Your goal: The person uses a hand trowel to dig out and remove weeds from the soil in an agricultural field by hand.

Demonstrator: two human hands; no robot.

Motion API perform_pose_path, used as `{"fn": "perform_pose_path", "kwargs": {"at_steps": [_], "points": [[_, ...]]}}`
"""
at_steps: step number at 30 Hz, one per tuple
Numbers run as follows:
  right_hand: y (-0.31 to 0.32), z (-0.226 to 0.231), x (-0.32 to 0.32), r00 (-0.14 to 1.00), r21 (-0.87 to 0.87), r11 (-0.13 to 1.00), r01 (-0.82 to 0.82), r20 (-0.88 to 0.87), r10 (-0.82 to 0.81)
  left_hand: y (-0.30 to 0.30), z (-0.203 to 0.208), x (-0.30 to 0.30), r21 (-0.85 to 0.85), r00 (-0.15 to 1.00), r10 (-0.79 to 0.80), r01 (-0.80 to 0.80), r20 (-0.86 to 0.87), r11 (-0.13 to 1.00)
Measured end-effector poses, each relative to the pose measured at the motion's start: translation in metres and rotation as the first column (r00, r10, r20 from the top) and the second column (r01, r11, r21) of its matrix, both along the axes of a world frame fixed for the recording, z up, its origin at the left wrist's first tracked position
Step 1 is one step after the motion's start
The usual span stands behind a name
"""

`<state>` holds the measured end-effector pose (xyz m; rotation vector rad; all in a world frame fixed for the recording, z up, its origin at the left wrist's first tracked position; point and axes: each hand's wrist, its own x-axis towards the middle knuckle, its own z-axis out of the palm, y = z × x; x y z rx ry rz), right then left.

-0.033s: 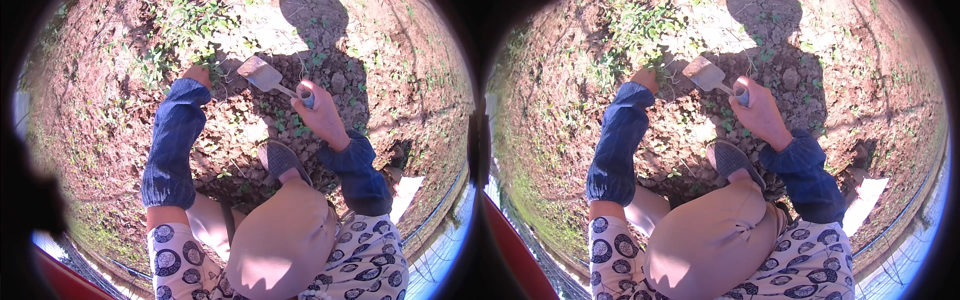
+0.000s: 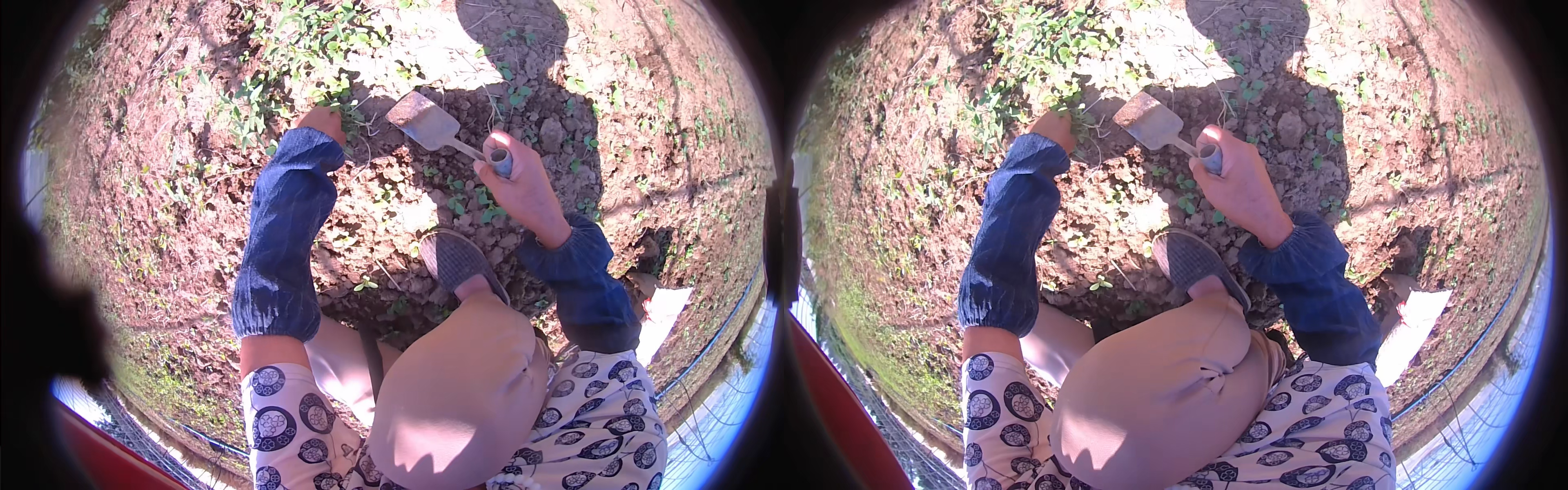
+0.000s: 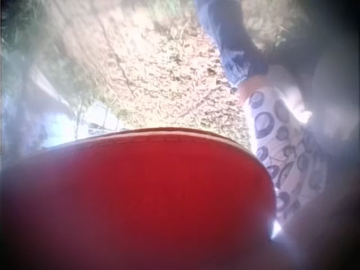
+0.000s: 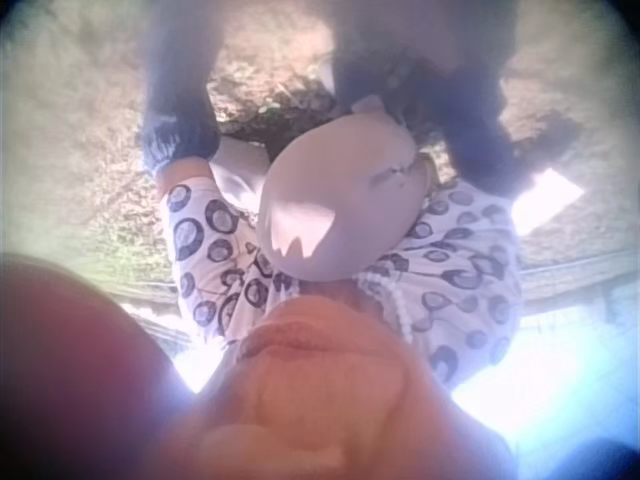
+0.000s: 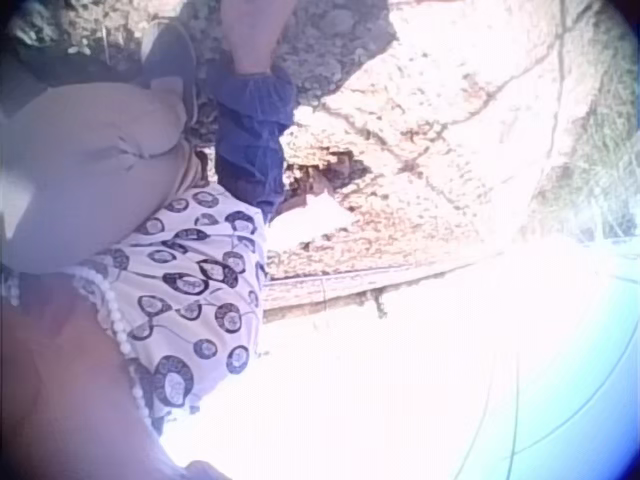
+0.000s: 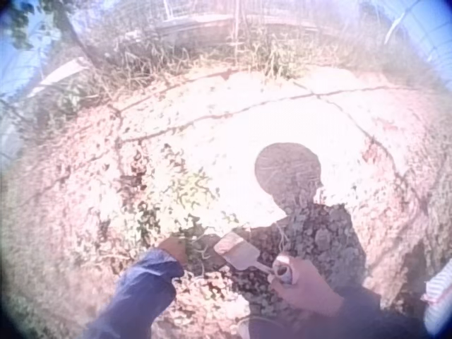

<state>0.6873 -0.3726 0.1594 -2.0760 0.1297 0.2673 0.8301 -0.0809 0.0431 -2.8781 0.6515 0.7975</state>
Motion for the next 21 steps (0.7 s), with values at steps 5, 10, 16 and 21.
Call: {"fn": "perform_pose_path", "kwargs": {"at_steps": [5, 10, 16, 21], "points": [[-0.003, 0.000, -0.002, 1.000, 0.043, 0.999, 0.017, 0.002, -0.018, -0.010, 0.012, -0.004, 0.064, 0.998, 0.049, -0.047, -0.031, 0.997], [-0.007, -0.004, -0.001, 1.000, 0.060, 0.998, 0.014, 0.016, -0.015, -0.009, 0.015, -0.004, 0.072, 0.996, 0.065, -0.061, -0.057, 0.996], [0.002, -0.004, 0.003, 0.999, 0.111, 0.994, 0.021, -0.041, -0.017, 0.011, 0.007, 0.003, -0.015, 0.998, -0.053, 0.053, -0.040, 0.999], [0.006, -0.005, 0.008, 0.994, 0.155, 0.986, 0.065, -0.092, -0.051, 0.005, 0.009, 0.010, -0.033, 0.977, 0.126, -0.134, -0.174, 0.990]]}}
